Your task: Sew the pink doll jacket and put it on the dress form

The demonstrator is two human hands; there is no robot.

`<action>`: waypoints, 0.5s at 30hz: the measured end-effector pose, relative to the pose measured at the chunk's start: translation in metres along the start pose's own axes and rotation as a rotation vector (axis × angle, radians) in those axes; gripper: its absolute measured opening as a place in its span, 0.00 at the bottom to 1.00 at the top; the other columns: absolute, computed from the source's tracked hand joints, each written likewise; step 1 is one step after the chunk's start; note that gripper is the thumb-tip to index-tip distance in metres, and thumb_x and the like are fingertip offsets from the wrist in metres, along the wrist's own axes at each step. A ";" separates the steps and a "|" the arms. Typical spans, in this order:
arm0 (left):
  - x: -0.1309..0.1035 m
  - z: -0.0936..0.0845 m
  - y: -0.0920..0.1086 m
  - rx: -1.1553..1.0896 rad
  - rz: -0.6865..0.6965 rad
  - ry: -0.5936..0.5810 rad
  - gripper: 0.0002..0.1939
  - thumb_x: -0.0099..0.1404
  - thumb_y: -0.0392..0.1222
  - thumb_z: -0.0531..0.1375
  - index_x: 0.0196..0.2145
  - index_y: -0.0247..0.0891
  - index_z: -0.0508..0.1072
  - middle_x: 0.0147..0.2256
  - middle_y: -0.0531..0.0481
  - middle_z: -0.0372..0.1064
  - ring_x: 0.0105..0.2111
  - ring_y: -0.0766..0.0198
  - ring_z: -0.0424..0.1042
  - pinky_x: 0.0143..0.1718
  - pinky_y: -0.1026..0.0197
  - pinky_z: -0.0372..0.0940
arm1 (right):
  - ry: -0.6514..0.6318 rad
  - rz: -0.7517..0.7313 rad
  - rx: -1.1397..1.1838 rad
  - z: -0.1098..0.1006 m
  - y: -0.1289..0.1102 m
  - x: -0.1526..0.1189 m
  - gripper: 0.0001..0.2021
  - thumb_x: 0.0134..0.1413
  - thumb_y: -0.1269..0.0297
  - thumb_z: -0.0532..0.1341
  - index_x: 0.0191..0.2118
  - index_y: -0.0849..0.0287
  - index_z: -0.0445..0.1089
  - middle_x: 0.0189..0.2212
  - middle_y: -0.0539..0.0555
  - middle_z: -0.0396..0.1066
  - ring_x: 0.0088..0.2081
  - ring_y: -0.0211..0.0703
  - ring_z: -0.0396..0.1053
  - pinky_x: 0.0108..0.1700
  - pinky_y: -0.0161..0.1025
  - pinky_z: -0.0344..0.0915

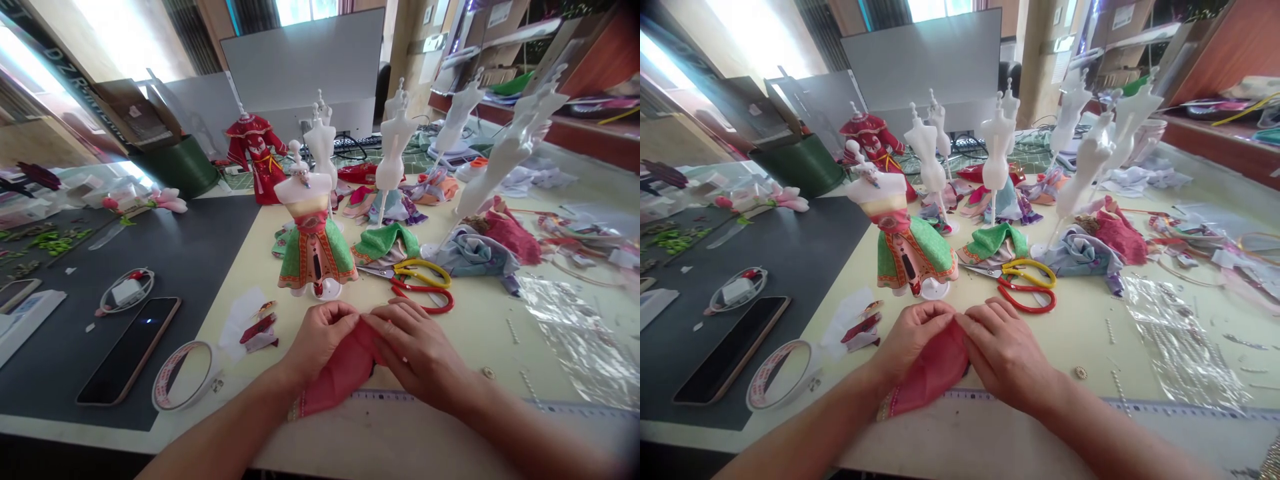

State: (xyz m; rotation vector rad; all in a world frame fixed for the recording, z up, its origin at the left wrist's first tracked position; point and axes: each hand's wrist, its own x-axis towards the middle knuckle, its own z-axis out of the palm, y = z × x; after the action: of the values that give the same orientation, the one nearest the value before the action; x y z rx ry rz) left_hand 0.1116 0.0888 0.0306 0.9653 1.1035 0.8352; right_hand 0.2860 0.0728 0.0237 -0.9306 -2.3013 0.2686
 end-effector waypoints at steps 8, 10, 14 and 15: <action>0.000 -0.002 -0.002 0.015 0.033 -0.012 0.09 0.56 0.43 0.61 0.27 0.33 0.71 0.26 0.53 0.65 0.27 0.70 0.62 0.29 0.67 0.57 | 0.054 0.158 0.226 0.006 0.006 0.000 0.06 0.58 0.70 0.55 0.42 0.59 0.65 0.35 0.55 0.68 0.37 0.45 0.63 0.40 0.44 0.60; -0.001 -0.002 -0.003 0.020 0.046 -0.009 0.08 0.56 0.42 0.61 0.27 0.33 0.70 0.26 0.54 0.65 0.26 0.71 0.61 0.29 0.68 0.57 | 0.056 0.204 0.257 0.008 0.006 0.000 0.04 0.57 0.70 0.55 0.38 0.59 0.65 0.30 0.54 0.67 0.34 0.43 0.63 0.37 0.42 0.61; -0.001 -0.001 -0.001 0.051 0.070 0.003 0.09 0.56 0.42 0.61 0.26 0.33 0.70 0.26 0.53 0.65 0.27 0.71 0.61 0.29 0.69 0.57 | 0.095 0.213 0.255 0.010 0.006 -0.001 0.02 0.56 0.71 0.55 0.34 0.60 0.64 0.28 0.53 0.65 0.31 0.42 0.62 0.33 0.39 0.60; -0.001 -0.001 0.000 0.053 0.067 0.006 0.09 0.56 0.42 0.61 0.26 0.33 0.70 0.26 0.53 0.65 0.27 0.71 0.61 0.29 0.69 0.57 | 0.109 0.183 0.237 0.010 0.005 -0.002 0.02 0.56 0.71 0.55 0.35 0.60 0.64 0.28 0.53 0.65 0.31 0.42 0.61 0.33 0.39 0.60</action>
State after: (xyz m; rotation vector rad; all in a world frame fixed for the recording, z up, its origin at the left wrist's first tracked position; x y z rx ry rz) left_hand 0.1102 0.0883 0.0304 1.0487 1.1083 0.8675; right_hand 0.2836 0.0758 0.0134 -1.0076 -2.0342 0.5425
